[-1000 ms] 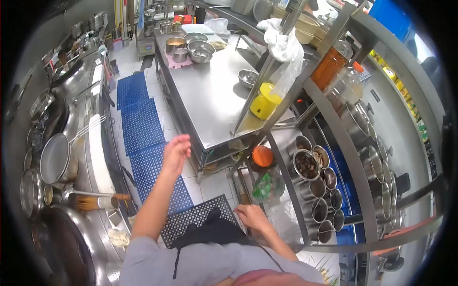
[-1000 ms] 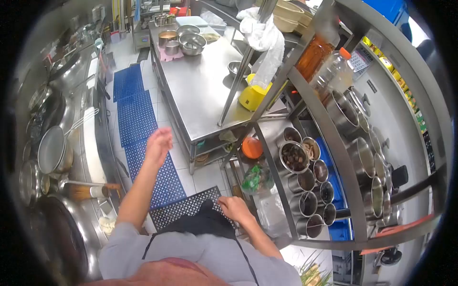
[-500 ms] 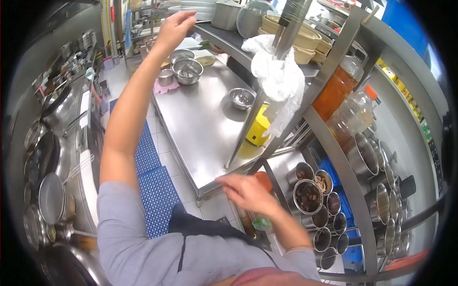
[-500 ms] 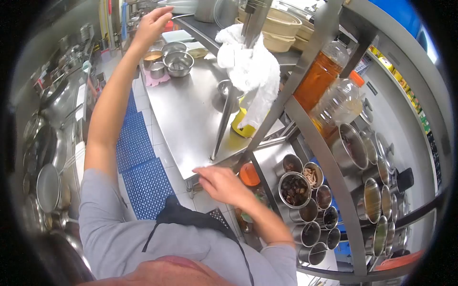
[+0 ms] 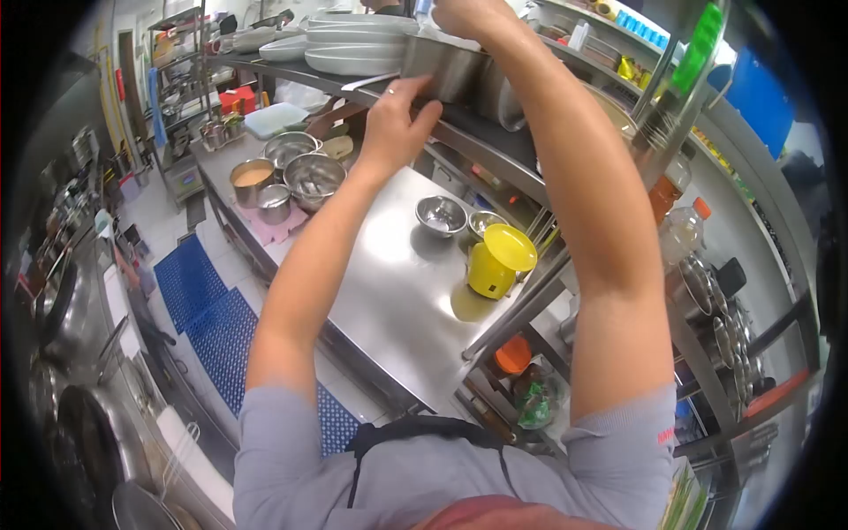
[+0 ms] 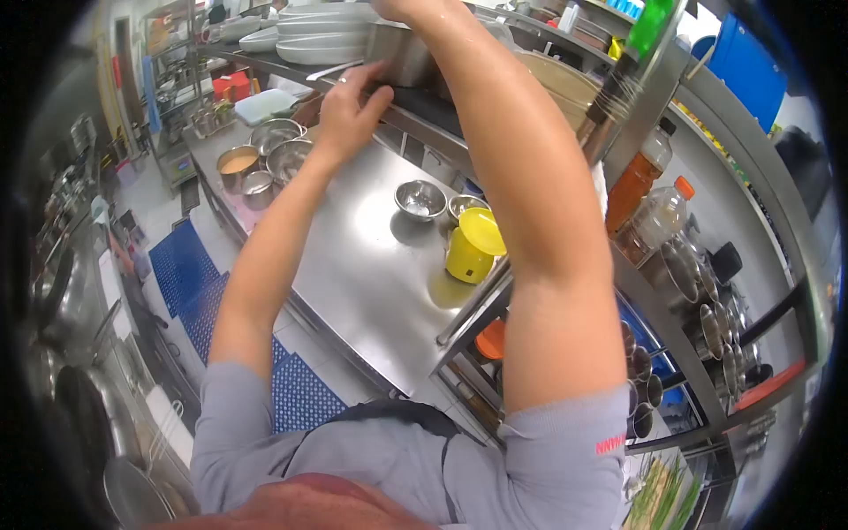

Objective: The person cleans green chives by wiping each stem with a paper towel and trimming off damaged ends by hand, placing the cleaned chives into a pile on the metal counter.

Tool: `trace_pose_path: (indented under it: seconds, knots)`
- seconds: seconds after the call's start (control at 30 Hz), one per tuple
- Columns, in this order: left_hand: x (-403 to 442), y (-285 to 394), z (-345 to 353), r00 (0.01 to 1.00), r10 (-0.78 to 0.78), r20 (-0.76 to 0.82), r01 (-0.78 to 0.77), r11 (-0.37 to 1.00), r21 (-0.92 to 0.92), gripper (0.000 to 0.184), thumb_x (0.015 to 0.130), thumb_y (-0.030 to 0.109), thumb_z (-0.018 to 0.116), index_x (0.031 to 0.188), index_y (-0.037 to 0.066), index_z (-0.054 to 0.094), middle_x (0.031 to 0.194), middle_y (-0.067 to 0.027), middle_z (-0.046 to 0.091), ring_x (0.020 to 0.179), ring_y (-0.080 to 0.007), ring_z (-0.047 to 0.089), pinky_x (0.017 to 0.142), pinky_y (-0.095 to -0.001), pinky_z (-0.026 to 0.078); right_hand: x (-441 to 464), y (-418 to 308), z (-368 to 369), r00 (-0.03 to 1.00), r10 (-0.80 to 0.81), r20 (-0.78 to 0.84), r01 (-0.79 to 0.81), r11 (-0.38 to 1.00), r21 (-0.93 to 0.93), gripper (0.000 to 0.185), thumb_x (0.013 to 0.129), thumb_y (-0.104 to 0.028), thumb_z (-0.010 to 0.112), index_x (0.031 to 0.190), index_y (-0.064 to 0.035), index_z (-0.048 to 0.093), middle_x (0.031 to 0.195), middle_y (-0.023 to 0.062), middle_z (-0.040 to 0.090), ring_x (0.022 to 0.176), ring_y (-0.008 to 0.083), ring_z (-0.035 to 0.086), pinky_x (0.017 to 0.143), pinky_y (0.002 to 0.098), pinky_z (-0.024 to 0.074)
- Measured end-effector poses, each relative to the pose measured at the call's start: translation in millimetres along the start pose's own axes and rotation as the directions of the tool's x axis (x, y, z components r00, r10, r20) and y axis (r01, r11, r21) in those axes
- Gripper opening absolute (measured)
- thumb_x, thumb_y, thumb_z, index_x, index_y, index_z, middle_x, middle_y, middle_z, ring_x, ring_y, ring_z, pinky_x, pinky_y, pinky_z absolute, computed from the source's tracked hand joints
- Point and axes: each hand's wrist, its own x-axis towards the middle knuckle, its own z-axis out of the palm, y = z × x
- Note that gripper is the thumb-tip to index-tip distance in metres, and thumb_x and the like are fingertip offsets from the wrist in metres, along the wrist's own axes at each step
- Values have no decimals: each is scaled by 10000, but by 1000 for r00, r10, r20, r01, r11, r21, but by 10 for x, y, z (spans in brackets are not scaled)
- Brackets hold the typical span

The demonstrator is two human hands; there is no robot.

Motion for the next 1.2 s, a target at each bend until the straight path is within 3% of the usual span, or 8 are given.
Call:
trace_pose_path:
  seconds: [0.3,0.33,0.43,0.63,0.77,0.83,0.93,1.2]
  knots:
    - [-47,-111,-172,999,39,2,-39,992,-117,420,800,224,660,1146,-10,611,1167,-196,618,1043,-365,609,903,-410,492,804,762,1001,905,126,406,-105,992,-73,199,708,-43,597,894,-1,652,810,193,670,718,299,678,635,396,563]
    - [-88,-130,-163,1000,12,-1,-12,991,-133,422,802,220,670,1158,2,611,1173,-194,619,1050,-356,614,902,-401,494,1066,1184,1206,833,-429,350,549,720,-424,246,709,-18,572,925,-16,688,722,152,668,608,255,649,554,381,560]
    - [-107,-174,-138,997,55,-59,-62,989,-134,432,792,224,691,1163,18,613,1180,-198,613,1058,-358,614,907,-399,492,760,701,794,906,102,412,-135,990,52,362,709,-59,577,1041,-62,723,650,70,621,467,184,547,432,301,458]
    - [-141,-215,-163,996,54,-75,-65,985,-160,415,785,219,686,1146,27,617,1181,-196,614,1074,-366,602,919,-404,487,592,450,652,861,280,424,-354,929,106,305,708,-120,607,971,-18,723,729,66,646,611,153,588,501,299,447]
    - [-114,-209,-134,995,73,-67,-84,981,-177,400,781,174,693,1150,30,633,1197,-185,617,1092,-353,603,929,-391,485,1317,1811,1293,807,-409,426,590,510,-626,247,653,-52,598,857,-35,735,754,74,674,598,173,592,509,327,465]
    - [-110,-188,-149,998,54,-29,-58,978,-198,406,790,156,693,1171,33,630,1207,-185,615,1112,-352,596,941,-392,478,773,972,819,974,190,121,-205,970,128,181,598,-83,658,768,-54,712,713,105,654,596,198,614,526,359,481]
    - [-116,-151,-167,1000,14,2,-13,974,-228,399,814,164,688,1187,35,625,1215,-182,615,1134,-343,588,952,-391,468,684,672,562,923,384,9,-384,923,22,292,743,-65,581,1006,-84,705,1054,186,690,989,314,659,849,400,509]
    - [-101,-155,-96,998,49,-32,-53,986,-158,382,814,183,661,1163,32,617,1197,-184,608,1097,-350,591,941,-414,469,565,696,431,940,336,-57,-338,940,-43,238,725,-140,623,925,-56,723,977,231,690,909,359,674,801,425,518]
